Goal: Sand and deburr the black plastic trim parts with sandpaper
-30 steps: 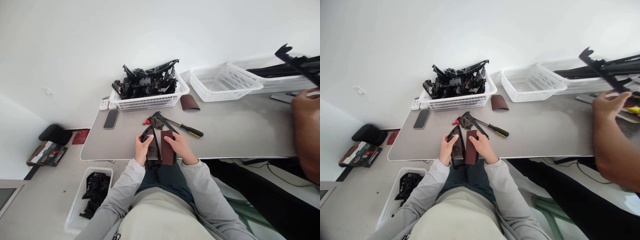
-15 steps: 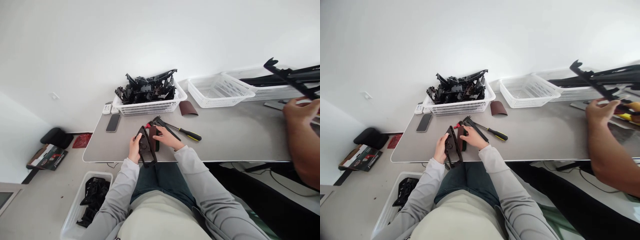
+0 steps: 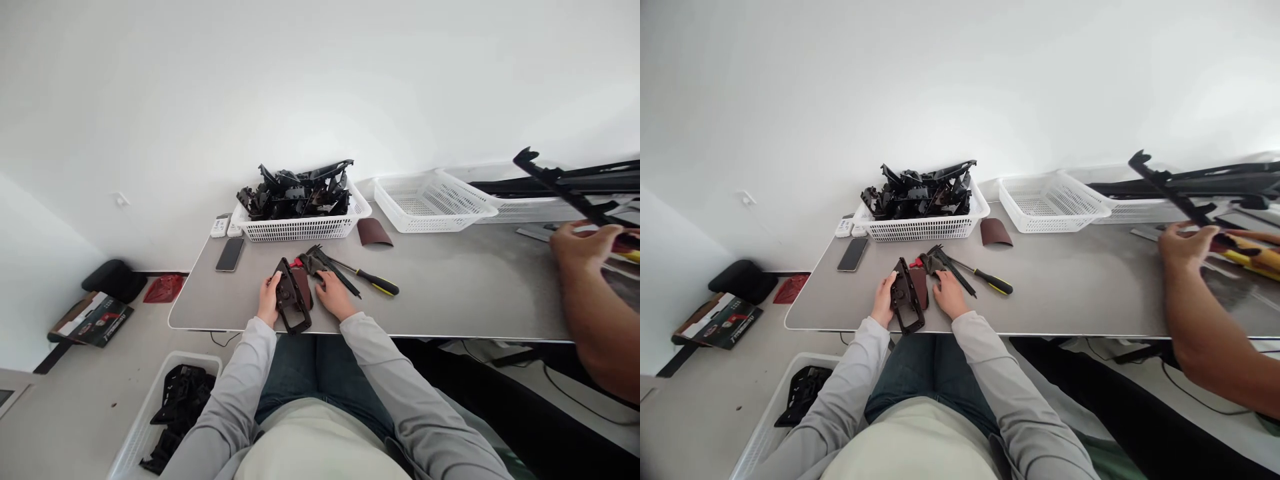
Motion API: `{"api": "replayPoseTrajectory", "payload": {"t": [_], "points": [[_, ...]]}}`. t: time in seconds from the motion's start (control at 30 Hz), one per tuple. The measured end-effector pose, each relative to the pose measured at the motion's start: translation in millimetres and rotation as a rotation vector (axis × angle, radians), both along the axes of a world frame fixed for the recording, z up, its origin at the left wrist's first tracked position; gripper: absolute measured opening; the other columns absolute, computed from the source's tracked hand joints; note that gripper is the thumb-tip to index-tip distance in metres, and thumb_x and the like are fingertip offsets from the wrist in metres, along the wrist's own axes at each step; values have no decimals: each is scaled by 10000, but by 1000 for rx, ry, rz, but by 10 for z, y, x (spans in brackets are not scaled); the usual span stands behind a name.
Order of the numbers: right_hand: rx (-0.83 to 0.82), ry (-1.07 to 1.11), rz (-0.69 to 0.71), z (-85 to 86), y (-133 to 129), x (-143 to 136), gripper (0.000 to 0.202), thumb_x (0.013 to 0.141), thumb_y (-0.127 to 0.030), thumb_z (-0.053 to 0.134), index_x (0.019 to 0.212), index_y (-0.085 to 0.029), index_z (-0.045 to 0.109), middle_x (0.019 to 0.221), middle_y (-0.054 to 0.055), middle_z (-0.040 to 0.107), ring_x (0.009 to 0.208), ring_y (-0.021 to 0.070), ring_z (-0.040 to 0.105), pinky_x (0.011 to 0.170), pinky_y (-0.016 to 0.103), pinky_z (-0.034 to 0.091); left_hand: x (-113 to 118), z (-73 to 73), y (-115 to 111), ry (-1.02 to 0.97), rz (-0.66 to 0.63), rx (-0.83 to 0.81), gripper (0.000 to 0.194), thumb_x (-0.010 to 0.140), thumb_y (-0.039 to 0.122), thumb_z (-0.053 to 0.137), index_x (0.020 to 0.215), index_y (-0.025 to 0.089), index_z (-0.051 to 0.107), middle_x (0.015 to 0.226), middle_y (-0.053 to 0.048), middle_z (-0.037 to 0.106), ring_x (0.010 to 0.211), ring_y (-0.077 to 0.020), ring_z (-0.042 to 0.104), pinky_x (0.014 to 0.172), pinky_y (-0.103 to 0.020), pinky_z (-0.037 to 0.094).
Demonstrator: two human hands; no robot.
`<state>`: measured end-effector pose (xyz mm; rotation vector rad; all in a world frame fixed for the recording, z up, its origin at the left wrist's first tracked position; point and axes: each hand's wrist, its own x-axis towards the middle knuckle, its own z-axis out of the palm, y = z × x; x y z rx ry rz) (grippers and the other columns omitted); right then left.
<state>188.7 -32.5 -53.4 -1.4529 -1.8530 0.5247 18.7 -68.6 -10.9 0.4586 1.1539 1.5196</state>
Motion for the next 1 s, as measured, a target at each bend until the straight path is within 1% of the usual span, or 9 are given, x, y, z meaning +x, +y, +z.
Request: {"api": "replayPoseTrajectory", "payload": {"t": [0.13,0.23,0.43,0.53,0.67,0.77,0.87,1.0], "points": [[-2,-45,-18,7,19,-10,405,787,-152,479,1175,-158,597,1046,107,595,841,194,606,844,346,491,-12,-16,-6,11,0,14,494,524,482,805,794,169,532,652,7,642,548,-131,613,515,-242,472],[-7,-72,-27,19,32,-11,385,795,-154,479,1158,-165,606,1036,97,593,821,186,610,826,332,496,-30,-27,-10,5,-13,12,513,515,492,807,805,172,530,651,13,638,538,-127,604,511,-244,472],[-43,-128,-68,73,28,-33,425,814,-175,495,1233,-138,559,1250,137,514,721,143,614,800,317,504,-50,-35,33,-3,-41,15,502,522,483,805,806,173,530,632,25,625,523,-115,592,508,-232,468],[-59,-164,-82,110,38,-46,430,826,-197,503,1252,-164,551,1295,122,506,757,153,627,805,315,495,-60,-61,68,-6,-48,19,492,538,479,798,815,171,533,643,23,633,531,-117,600,519,-236,480],[-78,-212,-94,145,71,-67,397,859,-236,490,1247,-196,565,1263,102,543,876,193,637,778,307,483,-75,-100,117,-3,-56,19,473,556,474,792,811,166,540,650,16,642,531,-119,605,524,-237,482],[-99,-247,-106,161,98,-81,391,871,-249,486,1250,-201,569,1235,103,552,919,209,638,743,297,476,-75,-95,158,-12,-69,19,463,564,462,794,818,165,547,661,7,647,550,-124,614,535,-239,487],[-125,-279,-108,178,110,-89,372,882,-262,476,1232,-199,584,1210,99,560,911,209,645,711,286,467,-68,-69,192,-27,-70,25,458,561,445,802,824,165,551,687,-7,655,598,-136,633,561,-244,495],[-151,-307,-114,204,96,-94,355,896,-271,461,1217,-195,592,1208,94,559,869,202,656,685,284,457,-67,-65,197,-26,-52,5,478,551,455,805,843,176,549,683,4,647,593,-140,625,549,-250,491]]}}
